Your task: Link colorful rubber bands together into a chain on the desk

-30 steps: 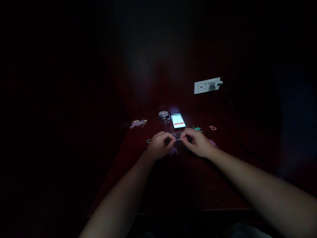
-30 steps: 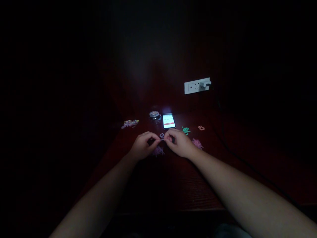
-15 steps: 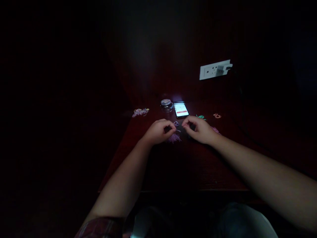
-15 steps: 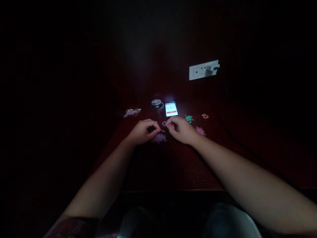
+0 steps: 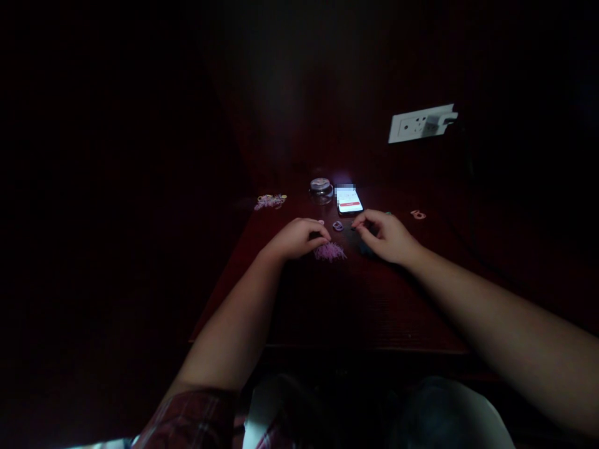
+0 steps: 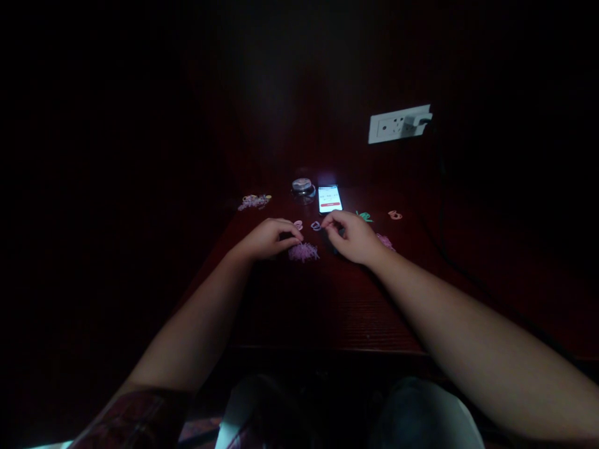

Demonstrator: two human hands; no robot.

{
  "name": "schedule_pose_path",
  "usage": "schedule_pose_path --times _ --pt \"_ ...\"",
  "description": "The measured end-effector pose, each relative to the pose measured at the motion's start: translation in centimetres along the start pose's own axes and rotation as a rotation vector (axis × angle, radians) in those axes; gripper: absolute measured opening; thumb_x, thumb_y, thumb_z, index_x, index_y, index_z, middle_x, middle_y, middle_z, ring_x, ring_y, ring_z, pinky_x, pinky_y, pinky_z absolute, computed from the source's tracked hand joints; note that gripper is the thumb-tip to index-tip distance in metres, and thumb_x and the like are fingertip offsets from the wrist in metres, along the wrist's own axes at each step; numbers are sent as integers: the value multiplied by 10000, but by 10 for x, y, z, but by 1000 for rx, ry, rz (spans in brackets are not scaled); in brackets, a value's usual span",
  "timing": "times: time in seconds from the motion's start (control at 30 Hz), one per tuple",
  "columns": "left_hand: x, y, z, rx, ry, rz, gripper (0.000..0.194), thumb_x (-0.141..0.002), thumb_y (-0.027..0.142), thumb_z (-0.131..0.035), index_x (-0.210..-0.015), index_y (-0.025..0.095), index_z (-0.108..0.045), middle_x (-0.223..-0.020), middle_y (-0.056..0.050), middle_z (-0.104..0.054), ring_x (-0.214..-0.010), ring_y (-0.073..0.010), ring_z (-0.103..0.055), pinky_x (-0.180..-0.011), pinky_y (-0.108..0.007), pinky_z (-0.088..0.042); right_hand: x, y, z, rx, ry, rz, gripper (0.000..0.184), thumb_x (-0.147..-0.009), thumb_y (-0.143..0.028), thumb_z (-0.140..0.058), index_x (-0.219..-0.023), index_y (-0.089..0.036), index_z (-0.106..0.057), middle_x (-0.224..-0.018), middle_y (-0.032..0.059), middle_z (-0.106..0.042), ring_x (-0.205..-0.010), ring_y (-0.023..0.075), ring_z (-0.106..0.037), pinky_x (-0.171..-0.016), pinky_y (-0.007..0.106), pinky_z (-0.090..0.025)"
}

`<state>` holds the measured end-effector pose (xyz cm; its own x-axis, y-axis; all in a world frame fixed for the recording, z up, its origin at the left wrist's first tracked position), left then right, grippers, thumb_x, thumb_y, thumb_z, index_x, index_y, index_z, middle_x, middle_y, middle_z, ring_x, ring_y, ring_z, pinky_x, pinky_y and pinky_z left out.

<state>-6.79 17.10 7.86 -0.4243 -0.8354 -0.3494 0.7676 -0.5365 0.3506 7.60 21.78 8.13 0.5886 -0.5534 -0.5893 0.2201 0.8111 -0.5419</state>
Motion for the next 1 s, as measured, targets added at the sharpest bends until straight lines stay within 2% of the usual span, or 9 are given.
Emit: schedule_pose_path --times 0.2,0.4,0.6,0.77,0.83,1.0 --pt "-1 -2 -10 -2 -34 -5 137 -882 237 -604 -911 210 -735 -967 -30 -747 -1062 -178 -653 -1063 -355 -429 1 -1 -1 -10 -8 0 121 -832 -219 -539 -880 -163 -634 -796 40 -643 -635 147 -537 -532 247 -381" --pt "-3 -2 -13 13 -58 -39 124 -873 219 -619 -913 221 -736 -954 -7 -754 -991 -150 -673 -1129 -372 -369 1 0 -2 -6 -5 4 112 -837 -223 -540 -864 -167 -634 -780 33 -647 -624 145 -541 -516 243 -373" --pt "-3 1 -8 0 -40 -56 126 -878 233 -621 -926 213 -736 -970 -19 -752 -966 -145 -676 -1078 -338 -417 1 1 -2 -10 -13 -2 111 -851 -234 -533 -856 -171 -624 -767 34 -634 -631 154 -548 -518 249 -386" --pt "-2 -3 1 -37 30 11 140 -876 237 -612 -931 208 -738 -995 -40 -742 -1044 -171 -659 -1001 -325 -470 1 -4 -2 -8 -26 31 104 -861 -220 -533 -862 -177 -627 -800 47 -651 -699 181 -587 -583 278 -426" --pt "-2 -4 3 -37 32 27 138 -858 223 -624 -927 211 -742 -984 -36 -744 -1036 -171 -663 -1010 -329 -466 1 -11 -5 14 -72 89 108 -861 -206 -536 -866 -179 -641 -823 57 -657 -735 191 -602 -629 295 -450" --pt "-1 -1 3 -20 -6 42 149 -800 201 -661 -909 234 -758 -943 -16 -754 -963 -170 -686 -1007 -324 -472 6 -29 -26 119 -291 256 158 -865 -181 -548 -918 -202 -695 -915 76 -681 -888 220 -618 -832 372 -469"
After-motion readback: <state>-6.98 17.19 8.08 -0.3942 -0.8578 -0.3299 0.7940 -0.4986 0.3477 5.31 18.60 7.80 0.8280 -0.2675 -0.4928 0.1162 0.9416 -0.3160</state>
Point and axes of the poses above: each hand's wrist, its own x-axis away from the middle knuckle, its own z-axis out of the back of the hand, y = z × x, the point moved 9 cm from there along -x, towards the middle knuckle
